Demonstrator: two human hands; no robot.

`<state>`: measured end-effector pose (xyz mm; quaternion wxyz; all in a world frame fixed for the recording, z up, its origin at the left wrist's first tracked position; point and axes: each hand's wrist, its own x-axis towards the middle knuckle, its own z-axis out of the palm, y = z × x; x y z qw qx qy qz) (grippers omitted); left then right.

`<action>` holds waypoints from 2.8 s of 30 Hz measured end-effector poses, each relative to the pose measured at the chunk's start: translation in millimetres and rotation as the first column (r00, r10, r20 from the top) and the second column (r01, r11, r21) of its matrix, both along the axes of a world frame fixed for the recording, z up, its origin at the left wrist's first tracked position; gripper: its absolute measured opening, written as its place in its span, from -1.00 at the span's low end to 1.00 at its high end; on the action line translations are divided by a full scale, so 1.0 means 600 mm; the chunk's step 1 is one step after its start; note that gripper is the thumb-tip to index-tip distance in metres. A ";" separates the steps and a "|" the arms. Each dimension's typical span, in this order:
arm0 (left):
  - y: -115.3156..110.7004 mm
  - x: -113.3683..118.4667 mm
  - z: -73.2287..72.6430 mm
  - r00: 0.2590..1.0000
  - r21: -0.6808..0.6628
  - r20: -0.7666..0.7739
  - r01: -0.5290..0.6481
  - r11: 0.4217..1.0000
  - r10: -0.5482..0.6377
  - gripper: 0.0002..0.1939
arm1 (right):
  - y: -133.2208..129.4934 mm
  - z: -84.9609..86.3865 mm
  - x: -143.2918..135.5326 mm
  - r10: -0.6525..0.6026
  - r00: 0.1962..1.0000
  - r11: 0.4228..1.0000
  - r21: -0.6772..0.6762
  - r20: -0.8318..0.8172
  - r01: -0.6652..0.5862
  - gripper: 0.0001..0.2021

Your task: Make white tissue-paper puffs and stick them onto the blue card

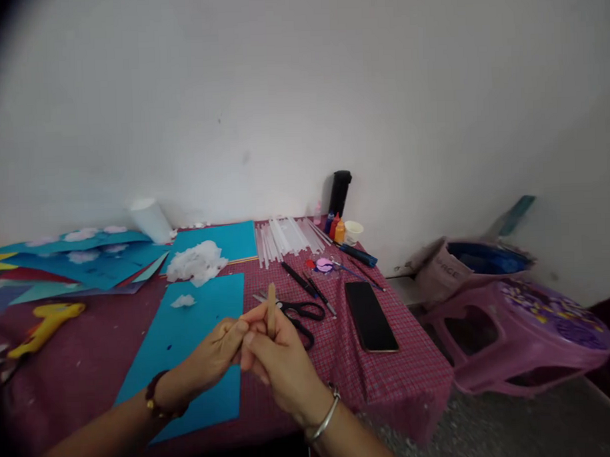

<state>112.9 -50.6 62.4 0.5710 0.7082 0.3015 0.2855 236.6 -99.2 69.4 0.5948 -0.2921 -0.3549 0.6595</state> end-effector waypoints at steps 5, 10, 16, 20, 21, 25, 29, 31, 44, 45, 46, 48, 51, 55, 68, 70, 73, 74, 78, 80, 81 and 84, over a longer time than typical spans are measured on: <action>-0.032 -0.114 -0.008 0.991 -0.190 0.086 -0.087 0.978 0.105 -0.40 | -0.003 0.017 -0.110 0.126 0.990 0.991 -0.039 -0.057 -0.128 -0.79; -0.034 -0.216 -0.023 0.974 -0.228 0.123 -0.159 0.961 0.190 -0.42 | 0.012 0.026 -0.213 0.198 0.979 0.971 -0.128 -0.039 -0.201 -0.76; -0.002 -0.272 -0.034 0.933 -0.282 0.127 -0.292 0.914 0.337 -0.39 | 0.069 0.023 -0.285 0.229 0.971 0.951 -0.229 0.067 -0.209 -0.86; 0.038 -0.312 -0.040 0.949 -0.186 0.045 -0.299 0.936 0.312 -0.41 | 0.122 0.014 -0.302 0.314 0.916 0.939 -0.223 0.251 -0.261 -0.85; 0.046 -0.321 -0.046 0.954 -0.105 -0.014 -0.299 0.948 0.300 -0.45 | 0.139 0.006 -0.297 0.290 0.887 0.954 -0.182 0.360 -0.238 -0.84; 0.053 -0.337 -0.108 0.875 0.457 -0.387 -0.091 0.885 0.290 -0.84 | 0.226 -0.041 -0.248 -0.224 0.450 0.958 0.280 0.864 -0.060 -0.91; 0.034 -0.343 -0.193 0.819 0.752 -0.467 0.171 0.636 0.332 -0.97 | 0.318 -0.086 -0.201 -0.335 0.133 0.935 0.346 0.933 -0.073 -0.83; 0.027 -0.352 -0.214 0.820 0.843 -0.392 0.138 0.521 0.417 -0.84 | 0.352 -0.097 -0.197 -0.323 0.060 0.939 0.328 0.945 -0.107 -0.82; 0.015 -0.353 -0.199 0.684 0.861 -0.474 0.228 0.455 0.554 -0.47 | 0.426 -0.133 -0.216 -0.262 -0.089 0.927 0.225 0.961 -0.301 -0.76; 0.016 -0.352 -0.194 0.680 0.861 -0.479 0.241 0.447 0.555 -0.47 | 0.427 -0.135 -0.215 -0.264 -0.069 0.928 0.234 0.962 -0.290 -0.79; 0.017 -0.352 -0.190 0.676 0.865 -0.479 0.252 0.435 0.561 -0.47 | 0.427 -0.136 -0.215 -0.267 -0.046 0.929 0.245 0.963 -0.278 -0.81; 0.018 -0.351 -0.188 0.680 0.880 -0.458 0.257 0.399 0.572 -0.46 | 0.427 -0.136 -0.214 -0.272 0.010 0.931 0.266 0.962 -0.250 -0.83; 0.011 -0.348 -0.203 0.685 0.894 -0.428 0.229 0.384 0.589 -0.48 | 0.429 -0.131 -0.213 -0.268 0.113 0.936 0.287 0.957 -0.203 -0.87; 0.005 -0.349 -0.218 0.686 0.883 -0.411 0.135 0.450 0.601 -0.53 | 0.427 -0.118 -0.213 -0.198 0.281 0.955 0.249 0.939 -0.159 -0.90; 0.162 -0.307 0.008 0.925 0.079 -0.117 -0.355 0.932 0.362 -0.72 | 0.266 -0.062 -0.215 0.574 0.810 0.789 -0.348 0.120 -0.506 -0.77; 0.157 -0.292 -0.002 0.929 0.059 -0.105 -0.350 0.935 0.355 -0.89 | 0.251 -0.065 -0.216 0.588 0.803 0.774 -0.358 0.102 -0.522 -0.78; 0.149 -0.287 -0.008 0.918 -0.001 -0.070 -0.391 0.921 0.390 -0.92 | 0.237 -0.066 -0.215 0.575 0.811 0.783 -0.361 0.108 -0.507 -0.77; 0.147 -0.288 -0.008 0.917 -0.032 -0.053 -0.398 0.917 0.396 -0.91 | 0.234 -0.064 -0.214 0.551 0.826 0.801 -0.352 0.117 -0.485 -0.75; 0.146 -0.293 -0.005 0.917 -0.131 -0.085 -0.398 0.908 0.390 -0.89 | 0.228 -0.054 -0.217 0.452 0.863 0.879 -0.280 0.226 -0.387 -0.66; 0.144 -0.296 -0.007 0.923 -0.147 -0.110 -0.383 0.912 0.370 -0.87 | 0.230 -0.049 -0.221 0.425 0.848 0.900 -0.248 0.315 -0.359 -0.68; 0.142 -0.299 -0.011 0.925 -0.135 -0.104 -0.378 0.916 0.366 -0.88 | 0.231 -0.048 -0.224 0.413 0.845 0.906 -0.242 0.339 -0.347 -0.70; 0.132 -0.315 -0.025 0.871 0.169 -0.056 -0.473 0.865 0.487 -0.85 | 0.237 -0.046 -0.229 0.420 0.870 0.893 -0.288 0.259 -0.346 -0.72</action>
